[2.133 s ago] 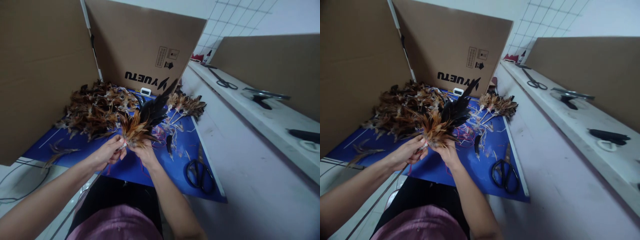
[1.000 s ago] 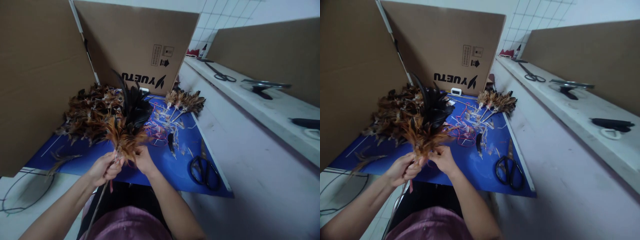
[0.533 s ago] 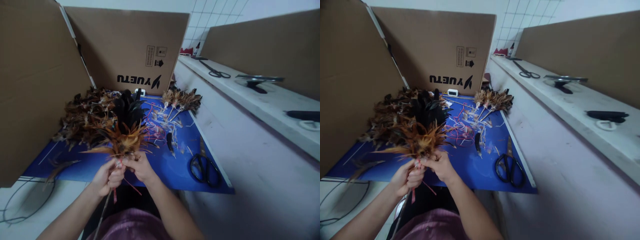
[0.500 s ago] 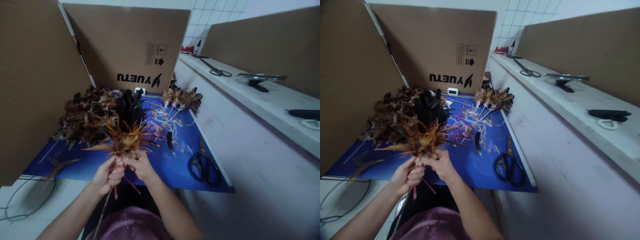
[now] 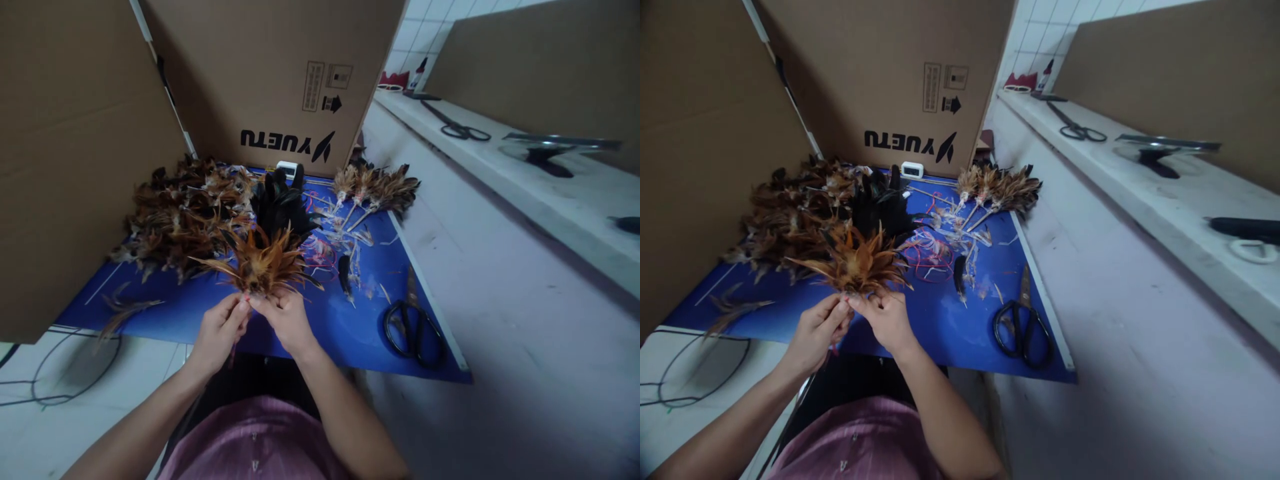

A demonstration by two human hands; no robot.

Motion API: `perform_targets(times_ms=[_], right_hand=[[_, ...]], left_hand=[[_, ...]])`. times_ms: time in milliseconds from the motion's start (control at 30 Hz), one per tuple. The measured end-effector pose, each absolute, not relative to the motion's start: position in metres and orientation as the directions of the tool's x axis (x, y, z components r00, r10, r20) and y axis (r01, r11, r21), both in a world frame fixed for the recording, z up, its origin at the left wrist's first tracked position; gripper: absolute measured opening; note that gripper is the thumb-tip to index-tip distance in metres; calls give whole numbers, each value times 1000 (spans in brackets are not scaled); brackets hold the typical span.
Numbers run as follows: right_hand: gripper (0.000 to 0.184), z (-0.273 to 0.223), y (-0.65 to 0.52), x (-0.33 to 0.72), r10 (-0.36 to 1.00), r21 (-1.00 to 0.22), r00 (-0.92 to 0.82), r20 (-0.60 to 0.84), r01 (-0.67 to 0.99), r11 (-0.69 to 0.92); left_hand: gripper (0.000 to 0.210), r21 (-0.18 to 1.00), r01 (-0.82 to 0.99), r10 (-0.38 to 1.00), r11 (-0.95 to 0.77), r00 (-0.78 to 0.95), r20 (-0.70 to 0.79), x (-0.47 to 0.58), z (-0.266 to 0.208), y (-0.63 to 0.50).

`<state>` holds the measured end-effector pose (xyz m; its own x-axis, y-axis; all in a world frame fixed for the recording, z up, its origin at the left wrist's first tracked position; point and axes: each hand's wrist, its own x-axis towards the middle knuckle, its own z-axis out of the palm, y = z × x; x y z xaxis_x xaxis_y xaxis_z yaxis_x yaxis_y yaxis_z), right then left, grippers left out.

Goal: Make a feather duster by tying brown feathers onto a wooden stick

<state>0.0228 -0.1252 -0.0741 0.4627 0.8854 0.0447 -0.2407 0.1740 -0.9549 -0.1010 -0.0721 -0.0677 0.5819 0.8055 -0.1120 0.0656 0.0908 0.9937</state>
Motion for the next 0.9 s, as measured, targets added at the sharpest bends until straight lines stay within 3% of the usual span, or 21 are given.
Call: perform_targets(times_ms=[67, 200, 567, 700, 800, 900], right_hand=[[15, -71, -126, 25, 901, -957, 428, 71, -226, 182], [21, -74, -128, 29, 930, -952, 365, 53, -263, 157], [32, -74, -127, 23, 980, -851, 193, -39, -520, 68], [36, -73, -126, 20, 962, -853, 264, -64, -516, 85], [38, -70, -124, 16, 926, -872, 365, -95, -479, 99], [31, -66, -122, 13, 915, -904, 398, -65, -412, 115]], left_hand=[[33, 982, 25, 785, 187, 597, -165, -101, -64, -72], [36, 916, -20, 690, 400, 665, -287, -102, -53, -72], [36, 703, 14, 380, 712, 833, -401, -110, -54, -64], [38, 808, -13, 527, 589, 764, -372, -107, -55, -70], [34, 924, -72, 710, 376, 663, -238, -103, -60, -75], [33, 956, -92, 783, 277, 598, -169, -100, -65, -78]])
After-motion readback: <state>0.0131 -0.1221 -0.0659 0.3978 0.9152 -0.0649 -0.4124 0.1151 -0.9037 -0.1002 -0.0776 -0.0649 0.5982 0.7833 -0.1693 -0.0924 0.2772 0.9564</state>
